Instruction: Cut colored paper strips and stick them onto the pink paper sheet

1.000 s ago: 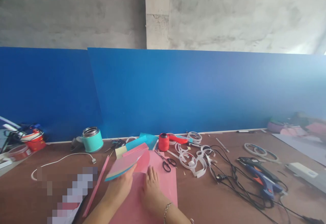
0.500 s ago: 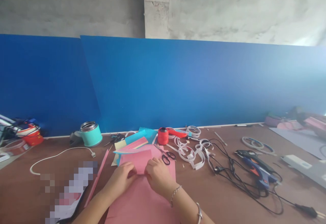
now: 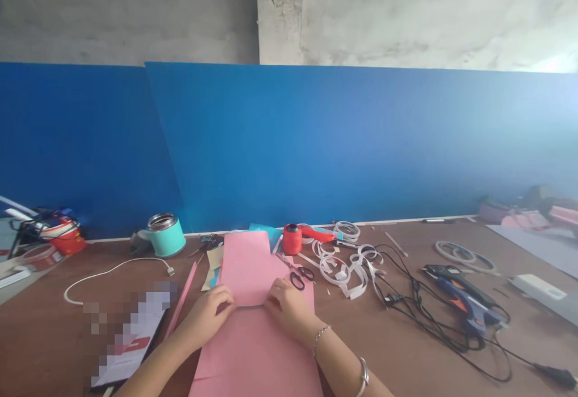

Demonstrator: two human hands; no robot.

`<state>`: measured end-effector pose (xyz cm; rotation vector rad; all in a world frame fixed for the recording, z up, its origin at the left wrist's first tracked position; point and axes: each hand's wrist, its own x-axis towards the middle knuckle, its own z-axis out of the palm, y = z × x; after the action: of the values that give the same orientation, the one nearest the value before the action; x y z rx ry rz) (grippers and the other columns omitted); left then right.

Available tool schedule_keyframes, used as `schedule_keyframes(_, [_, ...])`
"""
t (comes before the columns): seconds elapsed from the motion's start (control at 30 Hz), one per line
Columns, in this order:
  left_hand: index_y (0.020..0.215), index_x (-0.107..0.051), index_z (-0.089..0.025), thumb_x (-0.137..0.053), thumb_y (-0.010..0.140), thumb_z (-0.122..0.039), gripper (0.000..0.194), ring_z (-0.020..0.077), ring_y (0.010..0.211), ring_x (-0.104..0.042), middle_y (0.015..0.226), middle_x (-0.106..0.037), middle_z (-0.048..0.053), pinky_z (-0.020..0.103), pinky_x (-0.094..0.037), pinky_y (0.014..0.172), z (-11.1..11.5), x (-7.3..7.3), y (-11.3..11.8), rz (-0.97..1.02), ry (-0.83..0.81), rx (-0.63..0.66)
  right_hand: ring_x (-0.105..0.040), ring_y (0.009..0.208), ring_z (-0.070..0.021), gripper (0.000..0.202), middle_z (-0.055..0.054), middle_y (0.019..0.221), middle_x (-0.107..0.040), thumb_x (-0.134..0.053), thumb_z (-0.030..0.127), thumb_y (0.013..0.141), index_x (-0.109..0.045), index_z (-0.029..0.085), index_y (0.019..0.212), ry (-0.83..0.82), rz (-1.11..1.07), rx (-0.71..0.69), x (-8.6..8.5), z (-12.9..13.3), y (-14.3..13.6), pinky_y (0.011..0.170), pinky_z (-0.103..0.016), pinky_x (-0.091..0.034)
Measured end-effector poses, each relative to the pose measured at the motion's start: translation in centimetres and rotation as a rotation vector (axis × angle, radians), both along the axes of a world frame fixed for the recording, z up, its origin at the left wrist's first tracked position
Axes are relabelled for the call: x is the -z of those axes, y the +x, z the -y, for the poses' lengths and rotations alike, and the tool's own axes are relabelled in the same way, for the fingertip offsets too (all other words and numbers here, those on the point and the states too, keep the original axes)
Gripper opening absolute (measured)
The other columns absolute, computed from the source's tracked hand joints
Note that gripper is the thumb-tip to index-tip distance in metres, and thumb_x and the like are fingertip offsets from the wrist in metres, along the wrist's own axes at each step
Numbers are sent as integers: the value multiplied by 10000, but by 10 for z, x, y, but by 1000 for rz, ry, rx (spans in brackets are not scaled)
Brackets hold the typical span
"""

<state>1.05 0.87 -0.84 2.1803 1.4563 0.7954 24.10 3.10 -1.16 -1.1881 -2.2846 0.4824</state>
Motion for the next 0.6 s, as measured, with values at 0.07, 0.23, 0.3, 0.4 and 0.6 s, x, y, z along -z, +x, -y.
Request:
schedule_keyframes(0.07, [663, -527, -206, -439, 812, -164, 178, 160, 797, -567, 807, -582, 17, 264, -424, 738, 1, 3, -1, 34, 4, -2, -532, 764, -159, 146, -33, 790, -566, -532, 96, 774, -544, 169, 649, -20, -58, 12, 5, -2, 1, 696, -265, -404])
schedule_keyframes(0.23, [646, -506, -206, -454, 790, -163, 159, 172, 819, -566, 835, -577, 27, 285, -433, 755, 1, 2, -1, 24, -2, -30, -522, 733, -151, 197, -26, 762, -553, -526, 107, 769, -497, 175, 586, -34, -107, 80, 15, -8, 0, 674, -265, -402])
schedule_keyframes(0.3, [653, -514, -207, -456, 789, -168, 154, 175, 827, -567, 841, -578, 31, 289, -437, 759, 2, 1, -2, 24, -12, -24, -516, 728, -151, 196, -24, 758, -547, -525, 113, 770, -497, 177, 587, -23, -97, 78, 17, -9, 1, 670, -268, -402])
schedule_keyframes(0.4, [676, -535, -210, -457, 793, -178, 144, 178, 847, -571, 864, -588, 34, 292, -442, 777, 4, -1, -4, 37, -25, -9, -514, 734, -152, 171, -24, 769, -547, -526, 112, 773, -512, 178, 615, -16, -90, 48, 16, -9, 2, 671, -269, -405])
schedule_keyframes(0.6, [697, -542, -211, -451, 806, -167, 149, 180, 848, -574, 863, -607, 34, 295, -449, 782, 4, 1, -5, 51, 15, -26, -497, 718, -154, 183, -22, 752, -534, -499, 130, 817, -493, 183, 642, 30, -65, 29, 8, -5, 3, 670, -275, -406])
